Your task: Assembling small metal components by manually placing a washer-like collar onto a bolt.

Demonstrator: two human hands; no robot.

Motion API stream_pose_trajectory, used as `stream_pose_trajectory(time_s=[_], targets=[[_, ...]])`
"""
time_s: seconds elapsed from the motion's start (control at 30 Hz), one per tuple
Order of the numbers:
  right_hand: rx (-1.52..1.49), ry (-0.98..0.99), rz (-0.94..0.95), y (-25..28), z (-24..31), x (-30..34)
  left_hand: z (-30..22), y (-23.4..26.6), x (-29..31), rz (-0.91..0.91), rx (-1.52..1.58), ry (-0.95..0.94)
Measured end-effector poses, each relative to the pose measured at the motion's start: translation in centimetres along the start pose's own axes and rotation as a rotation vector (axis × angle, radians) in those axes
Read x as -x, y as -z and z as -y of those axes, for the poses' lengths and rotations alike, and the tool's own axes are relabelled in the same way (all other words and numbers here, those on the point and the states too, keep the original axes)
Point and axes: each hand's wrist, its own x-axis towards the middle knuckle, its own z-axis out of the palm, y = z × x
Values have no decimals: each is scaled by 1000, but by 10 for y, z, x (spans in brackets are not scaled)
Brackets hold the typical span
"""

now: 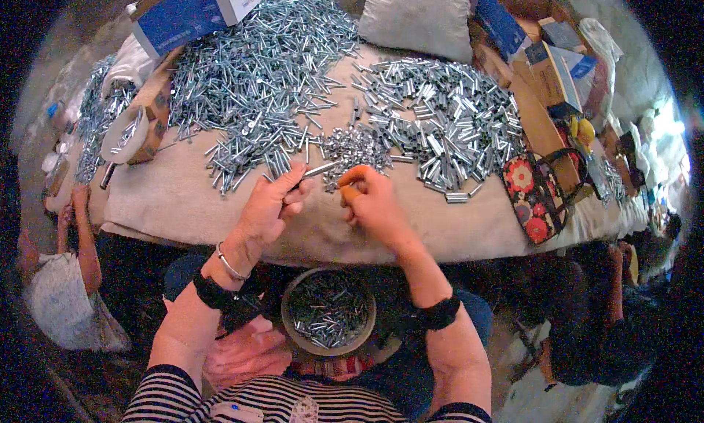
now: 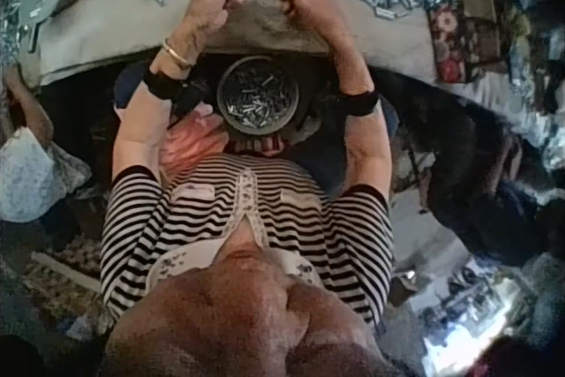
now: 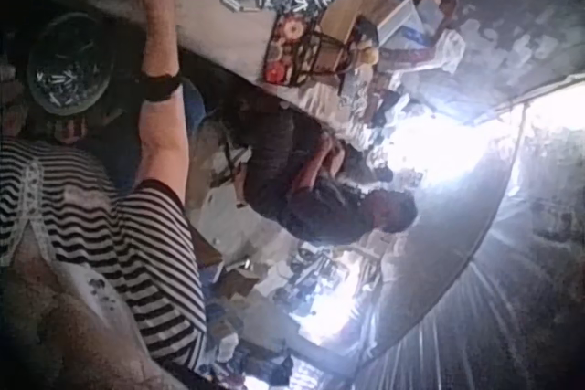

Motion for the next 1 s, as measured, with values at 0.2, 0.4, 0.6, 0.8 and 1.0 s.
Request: stream_pose_trajectory(time_s=[0.2,0.4,0.6,0.8,1.0], targets=[[-615,130,31,13,10,3,3,3,-2,83,28,-19],[-467,218,-39,1,20,7,8,1,-3,107,7,-21],[-316,418,-141,-1,12,5,6,-7,-1,85,0,-15],[-125,232,-143,4,24,12,4,-2,1,90,-4,4],[-177,300,-185,5,23,12,4,-8,3,99,1,7]])
